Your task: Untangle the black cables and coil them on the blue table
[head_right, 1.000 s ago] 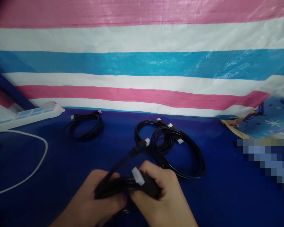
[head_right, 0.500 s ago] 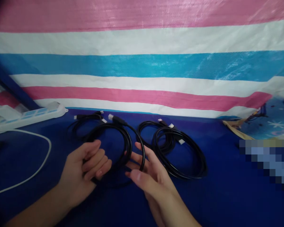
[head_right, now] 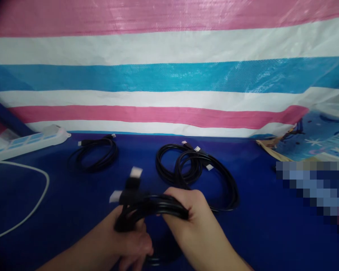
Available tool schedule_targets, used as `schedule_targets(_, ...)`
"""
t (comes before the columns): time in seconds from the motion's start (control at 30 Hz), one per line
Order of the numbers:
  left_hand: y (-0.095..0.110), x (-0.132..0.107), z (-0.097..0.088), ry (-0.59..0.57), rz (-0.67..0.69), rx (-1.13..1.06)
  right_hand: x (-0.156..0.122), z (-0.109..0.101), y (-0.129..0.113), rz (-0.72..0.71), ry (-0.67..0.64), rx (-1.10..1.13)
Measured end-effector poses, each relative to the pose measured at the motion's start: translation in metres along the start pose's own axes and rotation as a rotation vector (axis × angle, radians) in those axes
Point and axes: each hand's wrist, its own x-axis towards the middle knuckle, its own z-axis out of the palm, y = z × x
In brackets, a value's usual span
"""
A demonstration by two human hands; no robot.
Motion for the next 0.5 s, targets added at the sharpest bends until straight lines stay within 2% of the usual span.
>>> schedule_targets(0.1, 0.011, -0.006, 0.006, 0.086, -0.041, 0.114, 0.001, -0.002, -0.003, -0.03, -0.089, -0.169)
schedule_targets(0.2, 0.012, -0.009, 0.012, 0.112, -0.105, 0.119, 0.0, 0.0, 0.002, -0.14, -0.101, -0.314)
schedule_targets(0.3, 0.003, -0.007, 0.007, 0.026, -0.143, 0.118, -0.001, 0.001, 0.007, -0.263, -0.082, -0.409)
schedule_targets(0.37, -0.003, -0.004, 0.0, -0.065, -0.142, 0.116, 0.0, 0.002, 0.007, -0.285, -0.129, -0.337)
schedule_targets(0.43, -0.006, -0.002, -0.007, -0.168, -0.129, 0.113, 0.0, 0.004, 0.004, -0.184, -0.247, -0.18)
schedule_targets(0.5, -0.005, -0.001, -0.012, -0.253, -0.112, 0.114, -0.001, 0.005, -0.001, 0.026, -0.434, -0.008)
